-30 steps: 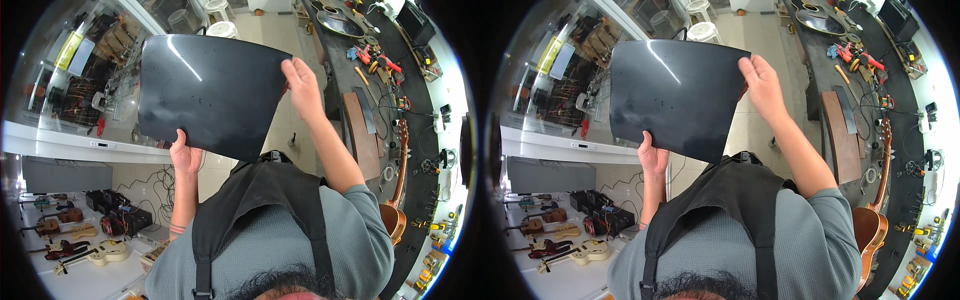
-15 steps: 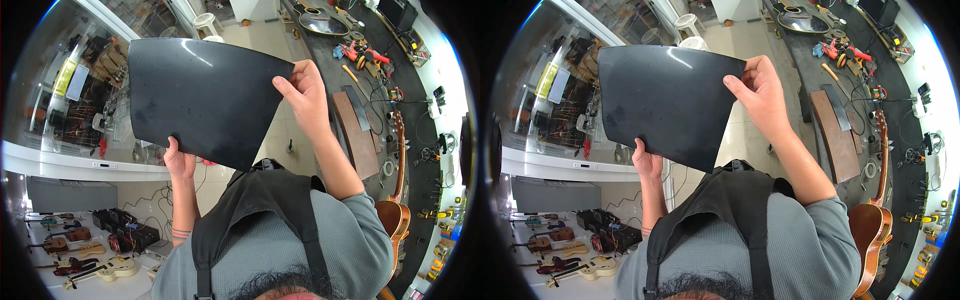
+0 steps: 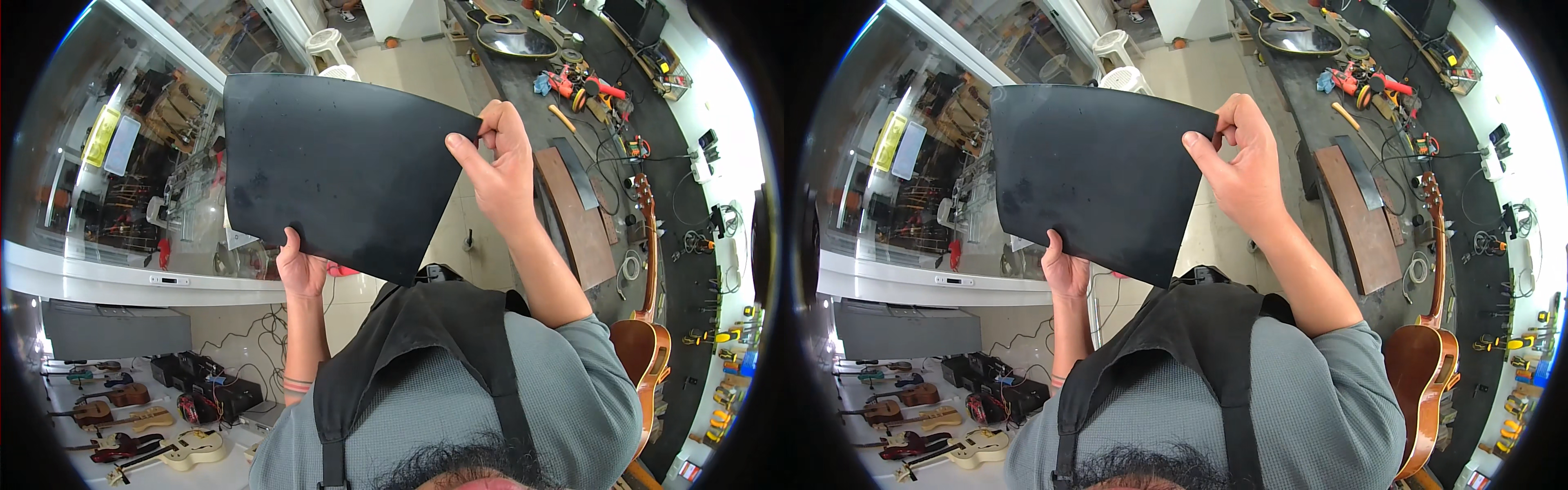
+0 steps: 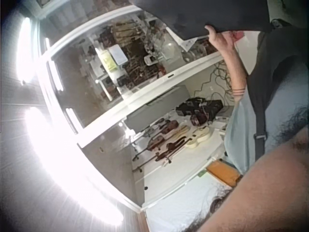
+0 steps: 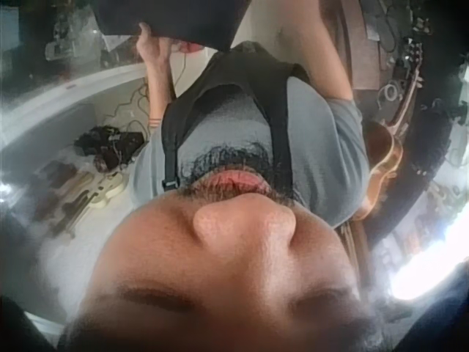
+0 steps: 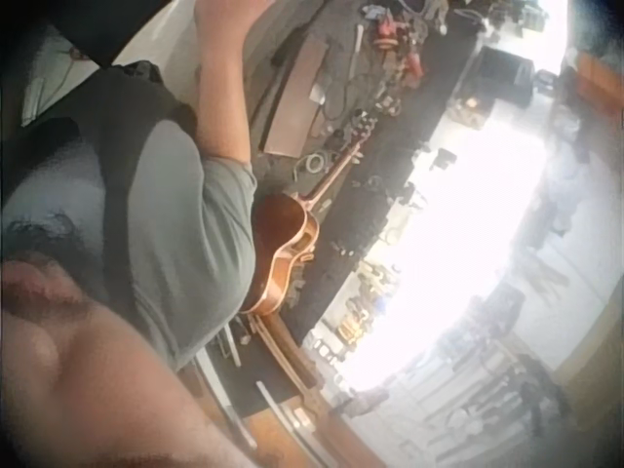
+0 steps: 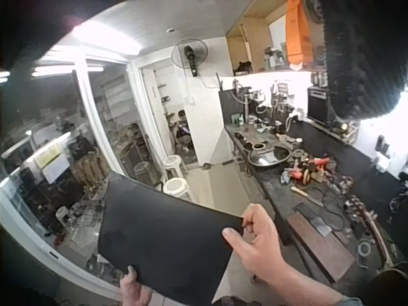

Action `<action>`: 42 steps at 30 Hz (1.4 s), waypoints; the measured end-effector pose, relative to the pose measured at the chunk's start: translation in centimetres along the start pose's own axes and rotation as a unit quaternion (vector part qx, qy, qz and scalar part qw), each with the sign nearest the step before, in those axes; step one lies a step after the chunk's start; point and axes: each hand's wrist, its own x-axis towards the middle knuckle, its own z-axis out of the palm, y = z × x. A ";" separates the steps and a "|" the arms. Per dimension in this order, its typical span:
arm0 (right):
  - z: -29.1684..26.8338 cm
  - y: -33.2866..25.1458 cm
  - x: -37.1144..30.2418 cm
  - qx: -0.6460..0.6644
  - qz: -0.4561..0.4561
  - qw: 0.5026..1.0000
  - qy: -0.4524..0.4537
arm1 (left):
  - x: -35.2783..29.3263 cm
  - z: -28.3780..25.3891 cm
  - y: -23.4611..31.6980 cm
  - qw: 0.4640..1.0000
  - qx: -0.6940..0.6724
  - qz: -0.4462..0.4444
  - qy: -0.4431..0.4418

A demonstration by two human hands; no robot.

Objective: The person sands a black rectangular piece of material and fits it against the body of an acoustic guitar. They then use a digital caliper to measure the thickness of the guitar body near the soundhole.

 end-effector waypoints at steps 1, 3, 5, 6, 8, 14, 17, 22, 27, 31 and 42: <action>0.1 0.1 -0.1 -0.002 -0.007 1.000 0.003 | 0.0 0.1 -0.1 1.000 0.001 -0.006 -0.001; 0.2 -0.4 -0.5 -0.042 -0.012 0.999 0.005 | 0.0 0.2 0.0 0.999 -0.002 -0.025 -0.035; 0.2 -0.5 -0.8 -0.059 -0.015 0.998 0.010 | -0.1 0.2 -0.1 0.999 0.013 -0.027 -0.035; 0.2 -0.2 -1.0 -0.057 -0.015 0.998 0.013 | -0.3 0.3 -0.2 0.999 0.029 -0.020 -0.017; 0.2 0.2 -1.2 -0.077 -0.039 0.996 0.023 | -0.4 0.1 -0.2 0.999 0.049 -0.018 0.011; 0.1 -1.4 -1.3 -0.182 -0.096 0.978 0.045 | -0.4 0.8 -1.1 0.994 0.079 0.009 0.075; -0.6 -2.4 -1.0 -0.109 -0.028 0.993 0.029 | -0.2 1.4 -0.9 0.999 0.028 0.006 0.030; -0.7 -3.2 -2.0 0.067 0.023 0.997 -0.002 | 1.6 -0.1 0.9 0.999 -0.011 -0.001 -0.045; -0.7 -2.9 -3.0 0.076 0.061 0.995 -0.005 | 2.5 0.9 1.9 0.996 0.007 -0.002 -0.091; -1.3 -4.3 -3.4 -0.237 -0.088 0.967 -0.028 | 2.7 -1.0 3.4 0.998 0.001 0.015 -0.066; 2.5 -5.9 -3.5 -0.281 -0.182 0.937 -0.105 | 3.5 -0.7 3.5 0.991 0.118 0.051 -0.048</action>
